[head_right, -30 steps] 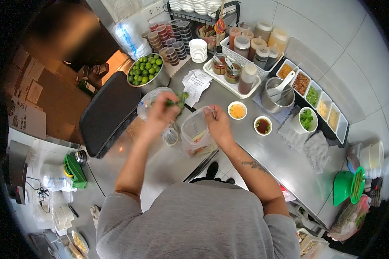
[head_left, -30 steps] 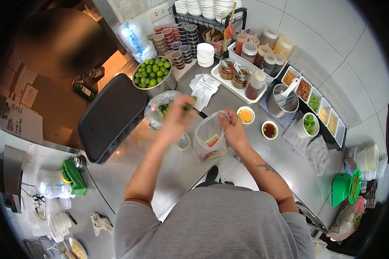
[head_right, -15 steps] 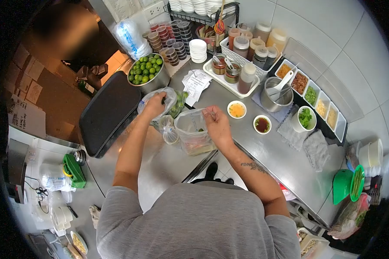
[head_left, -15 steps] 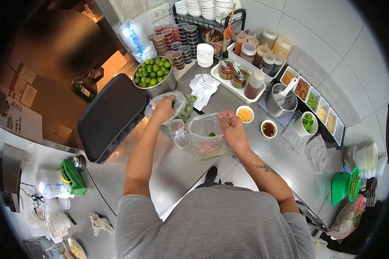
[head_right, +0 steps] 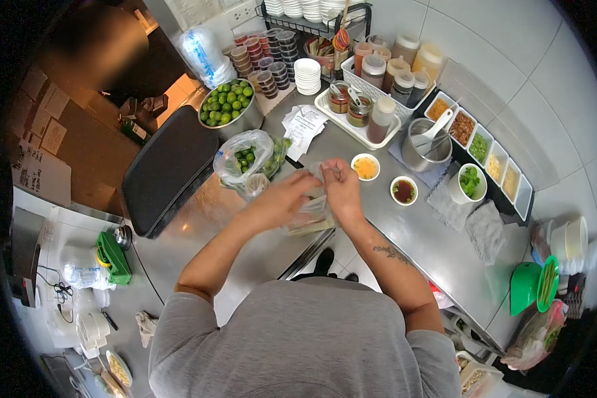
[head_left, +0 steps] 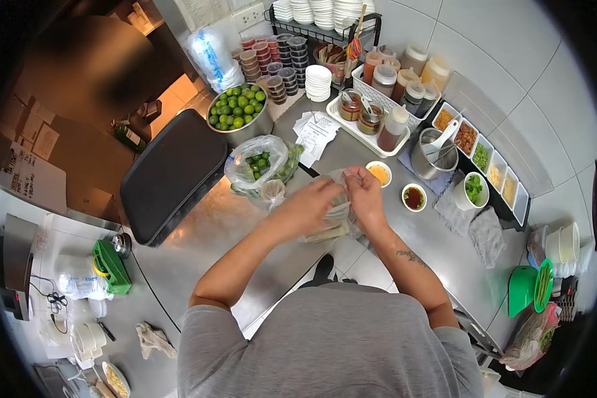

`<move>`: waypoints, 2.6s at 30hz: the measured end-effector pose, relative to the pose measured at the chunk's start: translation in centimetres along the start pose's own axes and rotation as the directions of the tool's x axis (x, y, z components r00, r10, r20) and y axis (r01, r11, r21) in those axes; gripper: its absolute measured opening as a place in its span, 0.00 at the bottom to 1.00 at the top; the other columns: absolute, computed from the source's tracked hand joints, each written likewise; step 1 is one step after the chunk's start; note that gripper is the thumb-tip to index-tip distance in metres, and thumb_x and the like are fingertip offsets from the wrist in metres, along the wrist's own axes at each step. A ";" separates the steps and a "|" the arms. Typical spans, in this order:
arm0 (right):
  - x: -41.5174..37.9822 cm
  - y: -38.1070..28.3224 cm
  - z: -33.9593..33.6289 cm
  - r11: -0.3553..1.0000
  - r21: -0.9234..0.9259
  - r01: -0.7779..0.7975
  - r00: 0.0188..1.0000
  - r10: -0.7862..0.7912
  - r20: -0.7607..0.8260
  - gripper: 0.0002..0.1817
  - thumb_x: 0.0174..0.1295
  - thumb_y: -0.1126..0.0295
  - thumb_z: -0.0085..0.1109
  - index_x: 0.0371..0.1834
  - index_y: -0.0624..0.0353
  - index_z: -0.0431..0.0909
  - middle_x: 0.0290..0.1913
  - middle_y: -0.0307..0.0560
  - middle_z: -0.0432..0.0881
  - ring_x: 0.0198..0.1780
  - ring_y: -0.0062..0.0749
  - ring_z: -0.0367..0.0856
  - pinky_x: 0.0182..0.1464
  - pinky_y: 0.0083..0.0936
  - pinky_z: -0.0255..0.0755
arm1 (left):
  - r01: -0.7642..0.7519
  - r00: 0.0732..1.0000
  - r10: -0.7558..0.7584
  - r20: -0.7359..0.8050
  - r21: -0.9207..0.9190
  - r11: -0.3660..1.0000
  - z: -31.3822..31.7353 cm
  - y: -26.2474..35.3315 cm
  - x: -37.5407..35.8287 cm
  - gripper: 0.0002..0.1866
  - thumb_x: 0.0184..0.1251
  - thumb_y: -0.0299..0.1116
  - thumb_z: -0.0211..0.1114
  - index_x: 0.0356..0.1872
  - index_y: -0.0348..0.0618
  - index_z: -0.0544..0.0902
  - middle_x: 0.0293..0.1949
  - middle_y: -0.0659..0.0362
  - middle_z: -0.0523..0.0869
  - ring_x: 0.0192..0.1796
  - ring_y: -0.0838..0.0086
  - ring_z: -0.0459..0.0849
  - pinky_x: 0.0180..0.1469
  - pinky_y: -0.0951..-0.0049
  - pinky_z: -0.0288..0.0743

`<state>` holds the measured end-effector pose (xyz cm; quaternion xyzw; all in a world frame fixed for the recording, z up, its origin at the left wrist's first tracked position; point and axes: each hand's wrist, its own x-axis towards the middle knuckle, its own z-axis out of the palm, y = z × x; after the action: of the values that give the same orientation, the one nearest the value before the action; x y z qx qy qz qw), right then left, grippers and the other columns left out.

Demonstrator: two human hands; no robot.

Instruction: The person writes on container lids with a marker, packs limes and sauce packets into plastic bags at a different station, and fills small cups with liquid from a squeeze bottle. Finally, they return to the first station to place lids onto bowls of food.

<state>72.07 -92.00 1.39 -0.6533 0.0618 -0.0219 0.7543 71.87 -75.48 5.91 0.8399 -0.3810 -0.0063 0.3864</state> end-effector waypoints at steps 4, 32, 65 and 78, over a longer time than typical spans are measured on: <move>-0.6 -0.9 -0.3 0.998 0.026 -0.062 0.998 0.061 0.025 0.06 0.65 0.70 0.53 0.35 0.61 0.75 0.22 0.31 0.73 0.22 0.10 0.62 0.22 0.15 0.53 | 0.286 0.948 -0.226 -0.226 0.285 0.915 -5.2 -7.7 -0.5 0.20 0.49 0.18 0.58 0.47 0.43 0.76 0.42 0.51 0.80 0.48 0.54 0.79 0.49 0.62 0.72; 0.4 -0.5 0.2 0.999 0.024 0.022 1.000 -0.022 0.016 0.06 0.65 0.70 0.55 0.36 0.62 0.77 0.21 0.32 0.74 0.23 0.10 0.63 0.24 0.14 0.56 | 0.177 0.984 -0.176 -0.031 0.054 0.983 1.1 -0.2 -0.2 0.16 0.55 0.22 0.60 0.47 0.39 0.77 0.39 0.53 0.82 0.37 0.63 0.83 0.41 0.68 0.76; -0.2 -1.4 0.7 0.997 -0.036 -0.067 0.998 0.068 0.017 0.08 0.64 0.69 0.55 0.36 0.64 0.77 0.20 0.32 0.71 0.22 0.12 0.63 0.23 0.17 0.57 | 0.563 0.726 -0.525 -0.444 -0.056 0.825 -8.8 -13.3 -2.0 0.21 0.42 0.31 0.68 0.42 0.37 0.76 0.34 0.52 0.80 0.33 0.60 0.80 0.41 0.65 0.75; 0.2 -2.2 0.2 0.998 0.030 -0.048 0.998 0.047 0.029 0.06 0.66 0.70 0.53 0.37 0.59 0.78 0.17 0.25 0.68 0.15 0.07 0.56 0.17 0.13 0.47 | 0.274 0.924 -0.255 -0.285 0.029 0.961 -3.0 -4.2 -0.6 0.15 0.51 0.21 0.60 0.43 0.39 0.80 0.42 0.47 0.81 0.44 0.50 0.80 0.47 0.59 0.74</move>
<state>72.43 -92.20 3.59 -0.6402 0.0665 0.0044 0.7653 75.04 -71.42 5.07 0.8887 -0.2060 0.0731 0.4030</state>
